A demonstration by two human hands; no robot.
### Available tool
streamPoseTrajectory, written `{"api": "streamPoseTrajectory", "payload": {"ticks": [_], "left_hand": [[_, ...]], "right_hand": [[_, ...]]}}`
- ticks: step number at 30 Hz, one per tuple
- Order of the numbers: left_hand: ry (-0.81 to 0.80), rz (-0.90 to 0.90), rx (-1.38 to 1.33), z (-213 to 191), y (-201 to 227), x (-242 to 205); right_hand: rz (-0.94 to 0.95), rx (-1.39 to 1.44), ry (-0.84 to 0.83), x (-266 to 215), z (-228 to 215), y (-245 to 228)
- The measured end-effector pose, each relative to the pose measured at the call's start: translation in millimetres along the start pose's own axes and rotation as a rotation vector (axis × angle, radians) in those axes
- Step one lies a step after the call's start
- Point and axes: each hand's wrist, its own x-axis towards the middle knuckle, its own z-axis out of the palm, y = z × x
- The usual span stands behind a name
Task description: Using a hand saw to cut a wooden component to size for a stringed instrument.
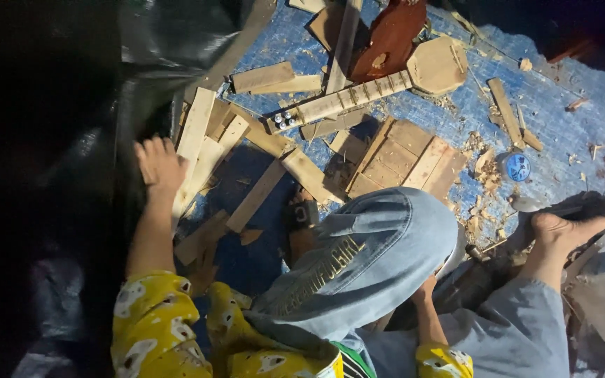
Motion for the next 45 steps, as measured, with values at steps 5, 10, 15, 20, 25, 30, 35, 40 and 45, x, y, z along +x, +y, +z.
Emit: {"api": "streamPoseTrajectory", "payload": {"ticks": [5,10,15,20,25,30,35,40,45], "left_hand": [[0.006,-0.012,-0.662,23,33,-16],[-0.016,0.228,-0.576,5,39,-30],[-0.189,-0.182,-0.854,106,55,-26],[-0.368,-0.21,-0.766,61,66,-42],[-0.637,-0.139,-0.976,-4,77,-61],[-0.458,-0.158,-2.028,40,49,-87],[-0.626,-0.425,-1.965,49,46,-100],[0.159,0.828,-1.47,76,44,-106],[-0.862,-0.09,-1.823,17,48,-115]], "right_hand": [[0.577,0.551,0.198,-2,-6,51],[0.072,0.011,-0.007,0,3,6],[0.879,1.259,0.502,4,-9,91],[-0.003,0.023,0.077,3,10,0],[0.877,1.201,0.613,4,-4,70],[0.495,0.452,0.129,-24,-21,148],[0.077,-0.071,0.092,-8,-2,45],[0.359,0.564,0.226,-13,-9,108],[-0.053,-0.024,0.074,-3,1,11]]}}
